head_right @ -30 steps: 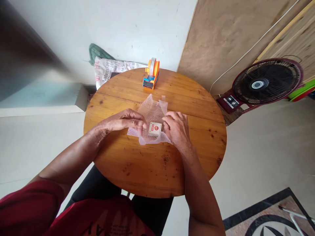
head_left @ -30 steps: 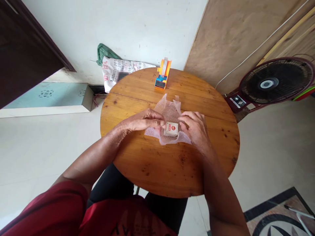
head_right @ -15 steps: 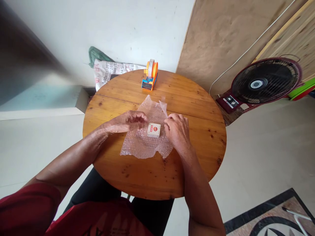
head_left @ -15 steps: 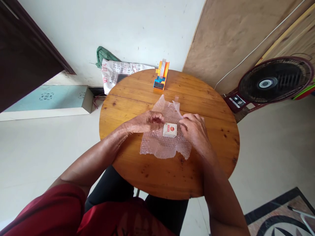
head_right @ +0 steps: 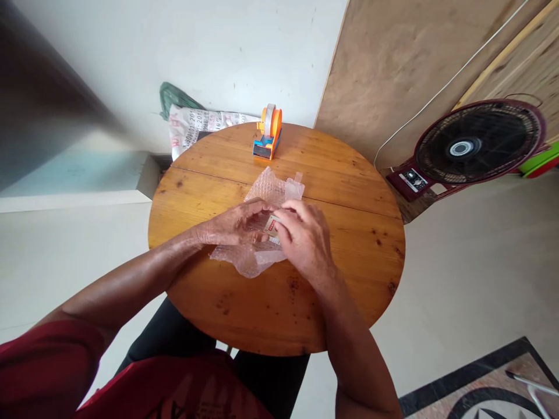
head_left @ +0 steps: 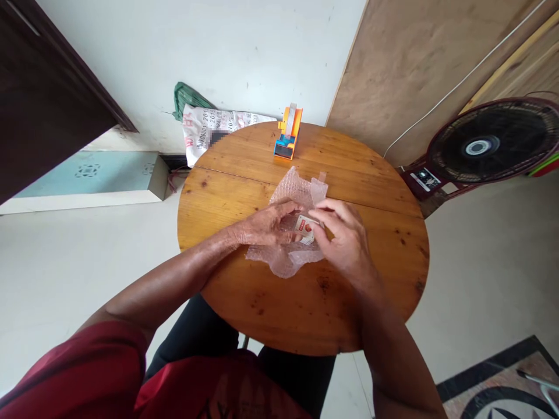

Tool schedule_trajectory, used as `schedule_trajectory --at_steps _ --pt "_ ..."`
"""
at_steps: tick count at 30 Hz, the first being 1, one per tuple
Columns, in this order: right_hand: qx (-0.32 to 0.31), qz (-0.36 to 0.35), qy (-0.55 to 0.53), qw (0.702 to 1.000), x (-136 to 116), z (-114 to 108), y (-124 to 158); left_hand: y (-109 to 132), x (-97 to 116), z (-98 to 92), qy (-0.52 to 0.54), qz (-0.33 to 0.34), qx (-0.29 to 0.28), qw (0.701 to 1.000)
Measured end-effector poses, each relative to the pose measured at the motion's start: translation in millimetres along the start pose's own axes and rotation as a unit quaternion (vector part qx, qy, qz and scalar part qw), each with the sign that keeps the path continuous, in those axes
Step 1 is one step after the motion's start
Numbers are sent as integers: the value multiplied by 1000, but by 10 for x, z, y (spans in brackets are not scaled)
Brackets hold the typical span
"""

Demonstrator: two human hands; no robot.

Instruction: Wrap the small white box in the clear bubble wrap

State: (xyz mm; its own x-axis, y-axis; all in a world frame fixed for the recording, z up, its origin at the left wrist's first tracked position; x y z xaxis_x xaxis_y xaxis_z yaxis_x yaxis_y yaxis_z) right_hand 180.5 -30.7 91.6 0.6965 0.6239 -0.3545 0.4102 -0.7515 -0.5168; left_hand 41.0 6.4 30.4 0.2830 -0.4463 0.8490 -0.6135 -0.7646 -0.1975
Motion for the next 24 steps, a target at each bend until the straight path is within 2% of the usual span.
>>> schedule_trajectory --at_steps 3,5,7,12,17,20,24 --pt "-64 -74 -39 994 -237 184 27 -3 17 64 -78 68 0 995" --pt "-116 -81 -48 989 -304 310 50 -6 9 122 -125 101 -14 987" --pt "-146 -62 -39 987 -295 377 59 -15 -19 154 -157 103 -26 982" --pt "-157 22 -32 987 -49 309 41 -15 -22 127 -143 79 -39 986" --pt "-225 98 -11 969 282 328 96 3 -93 147 -162 62 -38 984" --pt "-260 98 -9 960 365 380 126 -1 -186 173 -180 45 -40 982" --pt "-259 81 -25 962 370 397 118 -16 -249 180 -187 45 -44 980"
Point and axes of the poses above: each hand's wrist, its own y-axis away from the middle knuckle, its own z-axis out of the palm, x = y × z, the point moved 7 cm from there along -y, towards the middle knuckle, and after that the axes turned 4 degrees about -y, right-handed, at the moved point
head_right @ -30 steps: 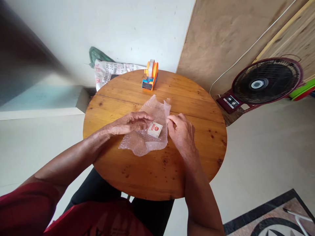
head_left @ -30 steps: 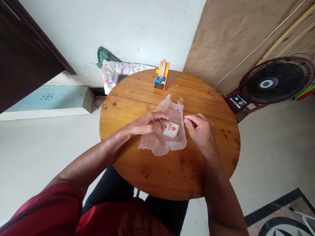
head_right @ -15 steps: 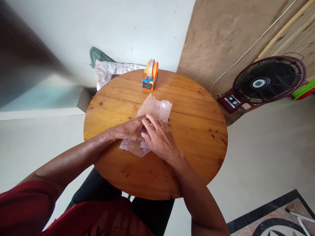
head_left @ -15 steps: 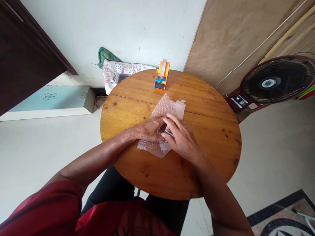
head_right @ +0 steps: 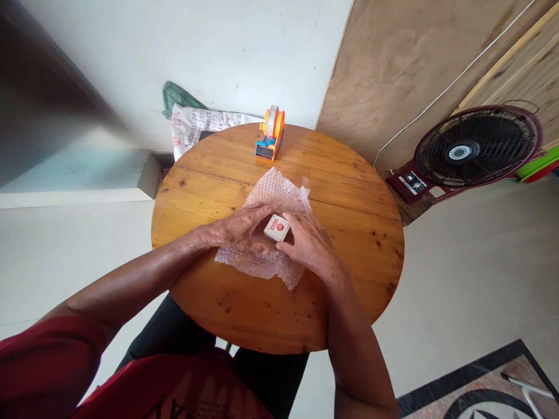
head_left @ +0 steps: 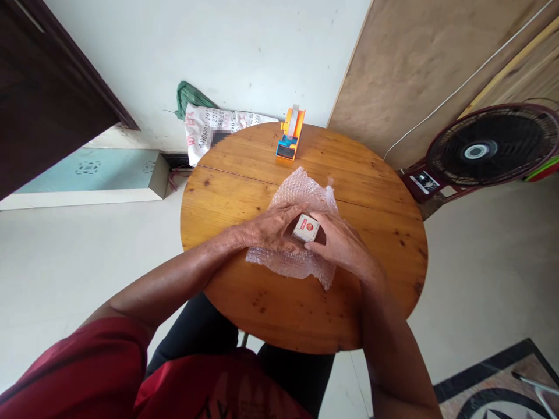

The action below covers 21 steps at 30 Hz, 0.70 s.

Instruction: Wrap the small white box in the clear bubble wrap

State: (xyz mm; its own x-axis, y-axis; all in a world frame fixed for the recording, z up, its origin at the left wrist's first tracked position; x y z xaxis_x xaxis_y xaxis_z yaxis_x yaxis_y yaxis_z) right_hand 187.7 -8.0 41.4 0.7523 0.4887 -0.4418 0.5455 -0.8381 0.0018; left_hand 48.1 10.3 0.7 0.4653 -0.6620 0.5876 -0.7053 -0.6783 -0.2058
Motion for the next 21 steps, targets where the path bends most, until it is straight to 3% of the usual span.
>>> schedule_trajectory --at_steps 8,14,18,21 --pt "9 -9 -1 1000 -49 -7 -4 -31 98 -10 64 55 56 995" --pt "-8 7 1 1000 -51 -75 29 -65 172 97 178 55 29 982" --pt "-50 55 38 997 133 -223 147 -75 203 138 103 35 -5 994" --pt "-43 98 64 992 360 -379 275 -75 251 152 8 37 -40 998"
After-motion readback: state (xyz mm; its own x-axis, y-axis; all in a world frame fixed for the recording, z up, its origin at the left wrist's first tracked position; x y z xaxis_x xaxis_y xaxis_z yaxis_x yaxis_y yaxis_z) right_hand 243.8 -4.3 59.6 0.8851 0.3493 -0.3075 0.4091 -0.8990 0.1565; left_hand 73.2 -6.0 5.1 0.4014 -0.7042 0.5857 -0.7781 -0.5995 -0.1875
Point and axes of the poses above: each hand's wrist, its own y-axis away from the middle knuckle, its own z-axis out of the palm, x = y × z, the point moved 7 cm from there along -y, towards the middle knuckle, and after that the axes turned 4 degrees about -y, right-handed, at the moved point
